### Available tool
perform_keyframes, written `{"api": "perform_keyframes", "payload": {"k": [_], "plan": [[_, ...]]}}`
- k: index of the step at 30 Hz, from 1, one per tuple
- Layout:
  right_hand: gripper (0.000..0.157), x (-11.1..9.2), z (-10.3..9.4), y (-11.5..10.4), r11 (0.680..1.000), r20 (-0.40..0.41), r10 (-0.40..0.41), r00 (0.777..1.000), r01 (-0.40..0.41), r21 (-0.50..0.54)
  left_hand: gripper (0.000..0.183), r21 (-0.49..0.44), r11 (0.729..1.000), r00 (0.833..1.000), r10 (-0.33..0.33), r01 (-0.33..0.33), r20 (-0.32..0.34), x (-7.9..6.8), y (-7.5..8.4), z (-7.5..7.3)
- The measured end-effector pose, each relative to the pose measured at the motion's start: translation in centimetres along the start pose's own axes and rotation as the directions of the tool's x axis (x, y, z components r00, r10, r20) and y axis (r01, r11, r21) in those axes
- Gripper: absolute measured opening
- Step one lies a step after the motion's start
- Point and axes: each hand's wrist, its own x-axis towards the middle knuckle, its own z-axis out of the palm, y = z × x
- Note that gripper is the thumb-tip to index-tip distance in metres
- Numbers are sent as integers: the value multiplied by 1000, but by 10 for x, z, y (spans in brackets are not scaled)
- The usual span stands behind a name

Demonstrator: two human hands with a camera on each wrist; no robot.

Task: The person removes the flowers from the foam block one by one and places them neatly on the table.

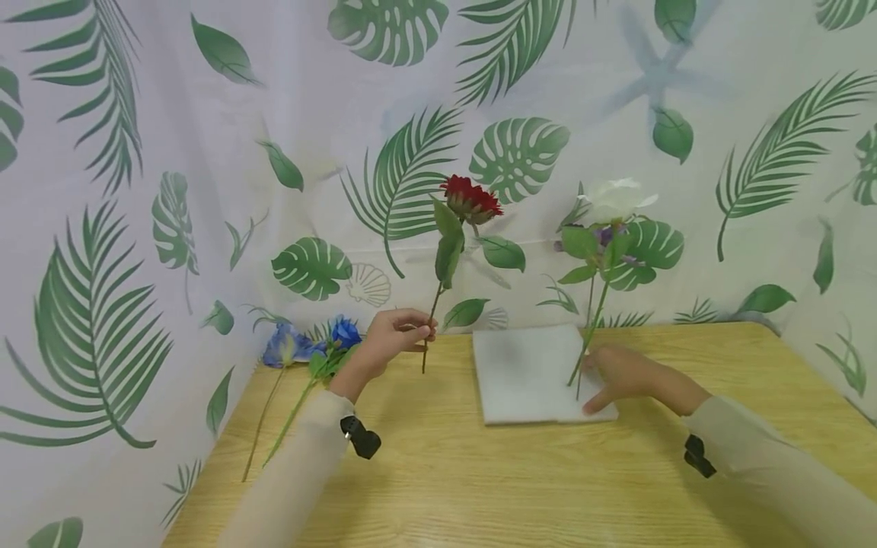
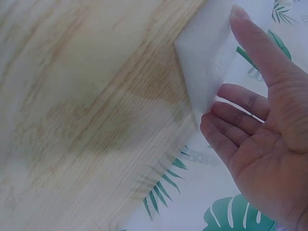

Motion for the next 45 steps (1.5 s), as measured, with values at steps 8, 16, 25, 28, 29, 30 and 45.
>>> {"api": "perform_keyframes", "payload": {"k": [8, 16, 25, 28, 29, 30, 45], "plan": [[69, 0, -1, -2, 1000, -3, -1, 1000, 1, -8, 27, 20, 999, 997, -50, 51, -60, -18, -3, -28], [69, 1, -1, -2, 1000, -3, -3, 1000, 3, -13, 31, 92, 993, 997, -73, 74, -16, -34, -11, -52], [69, -2, -3, -4, 1000, -1, -1, 1000, 1, -2, 35, 130, 988, 995, -89, 82, 47, -44, -18, -71], [69, -1, -3, -4, 1000, -2, 0, 1000, 0, -6, 36, 145, 987, 995, -80, 71, 54, -48, -19, -77], [69, -1, -2, -4, 1000, -3, 0, 1000, 0, -6, 36, 153, 986, 995, -81, 73, 50, -50, -20, -79], [69, -1, -2, -4, 1000, -4, -1, 1000, 1, -8, 35, 158, 985, 995, -81, 73, 50, -52, -21, -82], [70, -2, -4, -7, 1000, 4, 11, 1000, -11, -5, 41, 201, 968, 986, -161, 148, 46, -69, -27, -111]]}}
